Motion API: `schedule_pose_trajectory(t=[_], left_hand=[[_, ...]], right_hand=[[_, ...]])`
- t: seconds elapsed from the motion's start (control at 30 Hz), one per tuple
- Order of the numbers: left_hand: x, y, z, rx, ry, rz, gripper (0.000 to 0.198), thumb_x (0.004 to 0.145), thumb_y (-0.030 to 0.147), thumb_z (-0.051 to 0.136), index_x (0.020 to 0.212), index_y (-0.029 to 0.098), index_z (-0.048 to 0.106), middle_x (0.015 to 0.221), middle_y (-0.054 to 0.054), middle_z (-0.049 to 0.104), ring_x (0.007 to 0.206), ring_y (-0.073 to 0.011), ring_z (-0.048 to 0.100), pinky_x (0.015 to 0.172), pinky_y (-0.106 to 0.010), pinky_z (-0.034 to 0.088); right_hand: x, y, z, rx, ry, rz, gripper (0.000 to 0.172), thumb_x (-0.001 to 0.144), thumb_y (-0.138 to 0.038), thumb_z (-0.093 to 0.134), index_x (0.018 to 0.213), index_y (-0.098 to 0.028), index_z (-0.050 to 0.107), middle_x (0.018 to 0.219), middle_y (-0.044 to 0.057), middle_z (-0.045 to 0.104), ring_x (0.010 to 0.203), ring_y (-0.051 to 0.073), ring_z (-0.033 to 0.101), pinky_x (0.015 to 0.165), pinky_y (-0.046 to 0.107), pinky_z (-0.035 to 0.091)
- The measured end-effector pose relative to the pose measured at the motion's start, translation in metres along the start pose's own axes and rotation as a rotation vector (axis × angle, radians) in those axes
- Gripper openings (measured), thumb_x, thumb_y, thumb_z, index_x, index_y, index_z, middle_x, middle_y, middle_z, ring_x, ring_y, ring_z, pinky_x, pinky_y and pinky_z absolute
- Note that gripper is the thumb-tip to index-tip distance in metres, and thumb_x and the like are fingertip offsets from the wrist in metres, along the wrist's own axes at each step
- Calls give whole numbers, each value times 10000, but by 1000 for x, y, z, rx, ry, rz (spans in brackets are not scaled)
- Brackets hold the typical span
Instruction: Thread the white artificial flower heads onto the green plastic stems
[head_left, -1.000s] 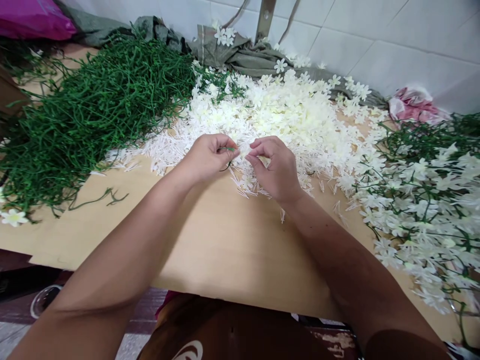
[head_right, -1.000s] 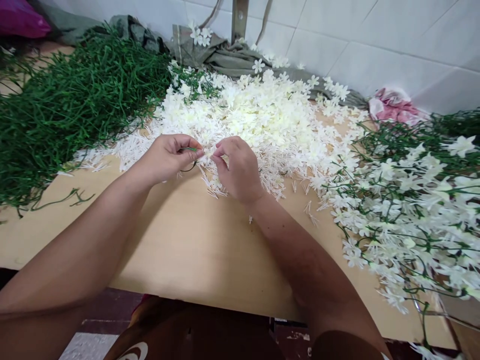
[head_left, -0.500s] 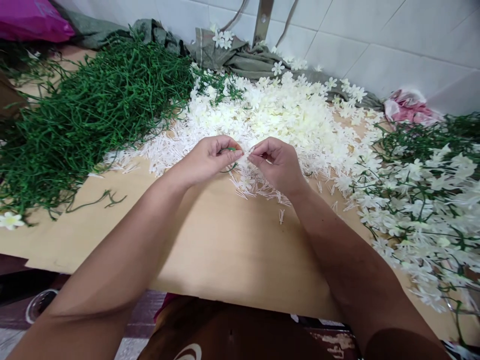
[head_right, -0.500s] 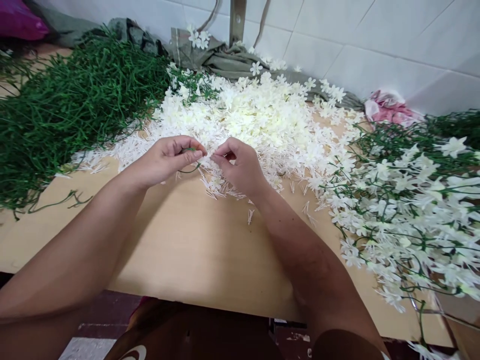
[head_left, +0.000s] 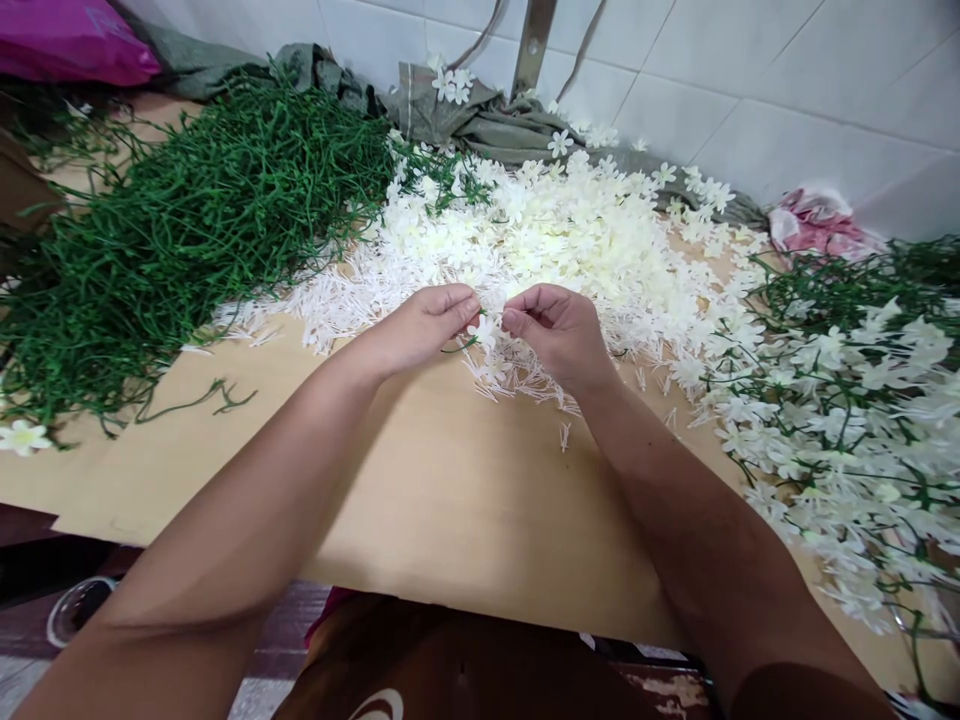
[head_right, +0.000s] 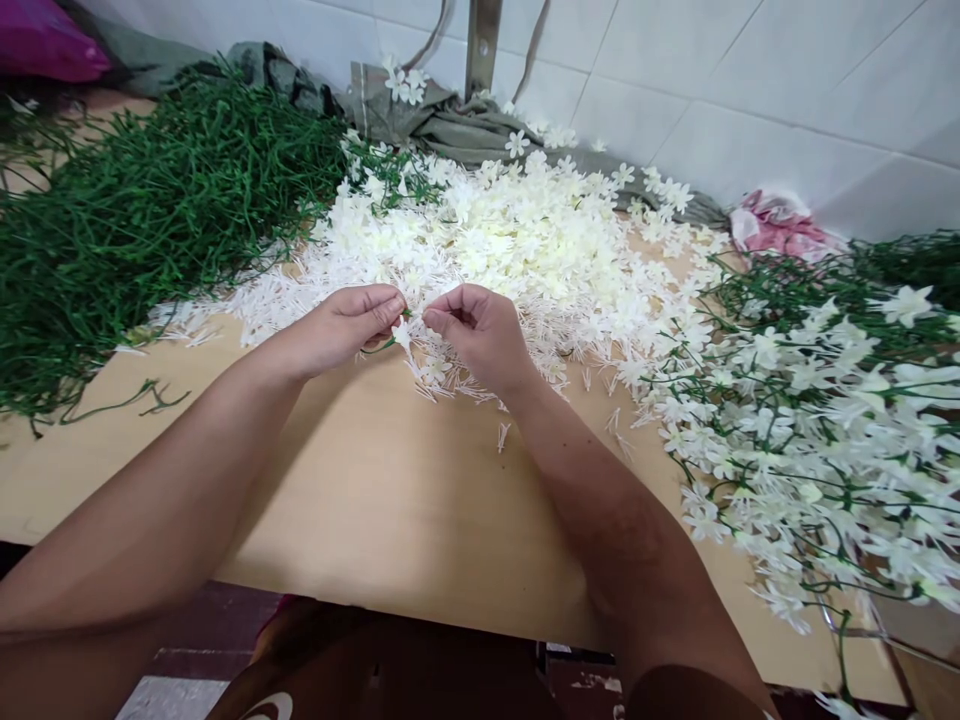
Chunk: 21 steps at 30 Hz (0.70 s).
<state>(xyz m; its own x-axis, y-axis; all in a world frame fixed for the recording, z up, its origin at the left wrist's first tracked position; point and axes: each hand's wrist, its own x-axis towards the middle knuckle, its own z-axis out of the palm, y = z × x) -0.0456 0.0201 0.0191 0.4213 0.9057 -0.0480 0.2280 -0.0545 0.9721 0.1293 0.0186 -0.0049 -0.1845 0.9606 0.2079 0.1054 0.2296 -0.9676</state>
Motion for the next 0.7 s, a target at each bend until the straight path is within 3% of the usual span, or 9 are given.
schedule_pose_trajectory(t=[0.2,0.37,0.57,0.7], left_hand=[[3,-3,1,85,22,73,250,870,267,470,657,151,531,552,39,389,530,-81,332,539,-224,272],[4,-6,0,126,33,118,273,876,284,454,637,160,495,559,41,376,538,-88,324,565,-232,285],[2,-3,2,98,-30,146,285,875,308,450,630,164,473,561,45,358,519,-81,302,542,-234,269],[3,-4,2,98,6,147,301,874,328,453,621,166,466,556,43,365,527,-83,309,544,-233,274]], right_hand=[[1,-2,-3,35,25,-29,214,652,-331,771,696,-171,636,609,-26,604,576,80,518,552,239,435],[0,-7,-2,17,31,-37,124,659,-230,741,665,-161,638,623,-16,626,578,78,521,550,239,430],[-1,-7,-1,-23,27,-44,168,671,-270,742,648,-171,608,592,-30,604,549,71,491,524,236,406],[-1,-7,-2,8,15,-56,201,659,-295,766,650,-166,610,586,-32,594,547,65,485,522,230,399]])
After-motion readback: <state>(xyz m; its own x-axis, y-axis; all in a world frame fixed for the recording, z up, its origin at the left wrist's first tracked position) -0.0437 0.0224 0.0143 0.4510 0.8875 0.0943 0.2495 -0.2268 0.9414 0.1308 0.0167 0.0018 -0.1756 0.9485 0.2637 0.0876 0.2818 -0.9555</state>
